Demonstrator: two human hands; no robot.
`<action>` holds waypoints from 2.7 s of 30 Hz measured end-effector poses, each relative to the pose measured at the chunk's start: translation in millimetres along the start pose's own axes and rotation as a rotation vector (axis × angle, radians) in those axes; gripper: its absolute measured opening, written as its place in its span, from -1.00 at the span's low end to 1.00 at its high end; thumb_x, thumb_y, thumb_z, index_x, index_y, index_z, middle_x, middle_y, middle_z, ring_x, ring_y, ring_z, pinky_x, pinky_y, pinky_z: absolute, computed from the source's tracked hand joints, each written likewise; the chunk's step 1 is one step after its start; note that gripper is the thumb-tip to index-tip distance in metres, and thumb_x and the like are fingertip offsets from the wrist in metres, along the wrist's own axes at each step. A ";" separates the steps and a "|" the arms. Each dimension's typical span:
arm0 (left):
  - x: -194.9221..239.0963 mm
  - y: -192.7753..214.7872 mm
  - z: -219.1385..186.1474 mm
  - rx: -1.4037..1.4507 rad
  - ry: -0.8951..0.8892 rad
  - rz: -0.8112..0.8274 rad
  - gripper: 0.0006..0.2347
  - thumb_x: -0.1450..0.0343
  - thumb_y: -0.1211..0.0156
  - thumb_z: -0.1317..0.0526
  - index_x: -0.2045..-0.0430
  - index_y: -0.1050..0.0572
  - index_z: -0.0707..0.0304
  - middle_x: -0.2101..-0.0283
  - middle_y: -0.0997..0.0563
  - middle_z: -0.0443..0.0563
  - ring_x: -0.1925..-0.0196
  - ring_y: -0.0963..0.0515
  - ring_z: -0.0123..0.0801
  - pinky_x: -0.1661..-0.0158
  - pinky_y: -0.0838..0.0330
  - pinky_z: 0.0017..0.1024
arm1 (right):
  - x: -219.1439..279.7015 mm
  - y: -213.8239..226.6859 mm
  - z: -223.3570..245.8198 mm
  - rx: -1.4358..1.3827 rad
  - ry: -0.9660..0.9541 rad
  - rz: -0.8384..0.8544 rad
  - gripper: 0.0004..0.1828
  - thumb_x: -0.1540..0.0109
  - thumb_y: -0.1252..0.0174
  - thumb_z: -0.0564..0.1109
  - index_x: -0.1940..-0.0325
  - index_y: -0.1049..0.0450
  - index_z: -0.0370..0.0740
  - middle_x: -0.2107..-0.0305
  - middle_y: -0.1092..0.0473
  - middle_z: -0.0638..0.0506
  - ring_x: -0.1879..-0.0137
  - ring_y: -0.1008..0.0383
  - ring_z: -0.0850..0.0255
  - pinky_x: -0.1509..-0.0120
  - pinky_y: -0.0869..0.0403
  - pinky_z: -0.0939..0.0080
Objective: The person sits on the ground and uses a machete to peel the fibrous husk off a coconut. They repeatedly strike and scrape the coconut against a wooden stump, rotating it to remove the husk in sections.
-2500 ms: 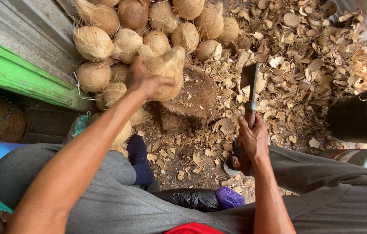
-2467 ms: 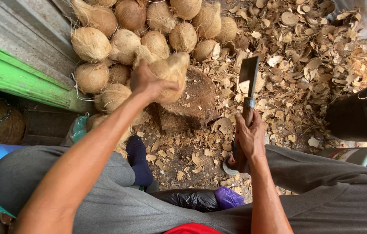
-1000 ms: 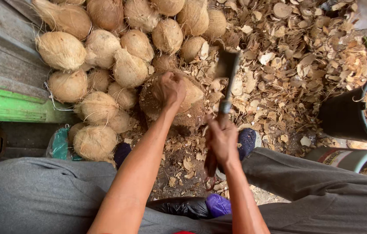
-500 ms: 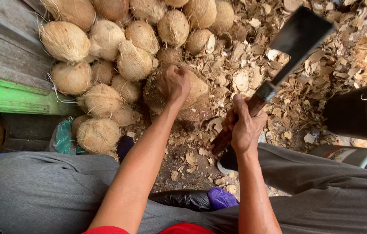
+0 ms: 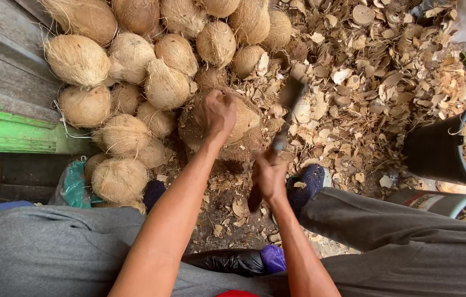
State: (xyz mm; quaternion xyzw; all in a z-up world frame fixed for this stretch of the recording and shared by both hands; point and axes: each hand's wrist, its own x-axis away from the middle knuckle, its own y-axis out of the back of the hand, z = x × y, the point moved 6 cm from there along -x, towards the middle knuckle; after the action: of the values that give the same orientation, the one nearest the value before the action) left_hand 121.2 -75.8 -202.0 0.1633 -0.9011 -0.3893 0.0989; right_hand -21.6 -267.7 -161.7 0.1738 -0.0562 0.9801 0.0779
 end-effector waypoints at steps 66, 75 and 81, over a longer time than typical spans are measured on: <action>10.7 75.2 19.5 -0.181 -0.628 -0.108 -0.42 -0.42 -0.12 -0.34 -0.09 -0.57 0.11 -0.20 -0.56 0.18 -0.16 -0.45 -0.10 -0.20 -0.31 -0.03 | -103.4 -80.7 19.2 1.154 0.675 0.170 -0.79 -0.33 -0.20 -0.17 -0.04 -0.60 -0.16 -0.13 -0.47 -0.13 -0.14 -0.51 0.05 -0.33 -0.39 -0.01; 5.6 86.0 12.6 0.142 -0.352 0.177 -0.28 -0.13 -0.58 -0.18 -0.12 -0.50 0.16 -0.19 -0.52 0.20 -0.26 -0.45 -0.03 -0.23 -0.34 0.06 | -100.1 -31.5 34.0 1.202 0.541 0.352 -0.58 -0.40 0.06 -0.32 0.45 -0.59 -0.14 0.47 -0.59 0.02 0.63 -0.32 0.40 0.46 -0.46 0.31; -5.6 90.3 32.8 0.165 -0.143 0.127 -0.37 -0.15 -0.58 -0.16 -0.02 -0.53 0.14 -0.19 -0.53 0.17 -0.28 -0.43 -0.02 -0.25 -0.24 0.11 | -71.2 104.4 144.7 1.339 0.162 0.234 -0.52 -0.46 0.03 -0.13 0.56 -0.44 -0.24 0.73 -0.32 0.04 0.66 -0.21 0.35 0.61 -0.22 0.29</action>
State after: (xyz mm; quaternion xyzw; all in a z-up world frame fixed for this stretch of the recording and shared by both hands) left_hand 96.8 6.4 -158.3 0.0851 -0.9434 -0.3175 0.0451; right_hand 74.6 -399.5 -60.3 0.1037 0.5495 0.8156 -0.1487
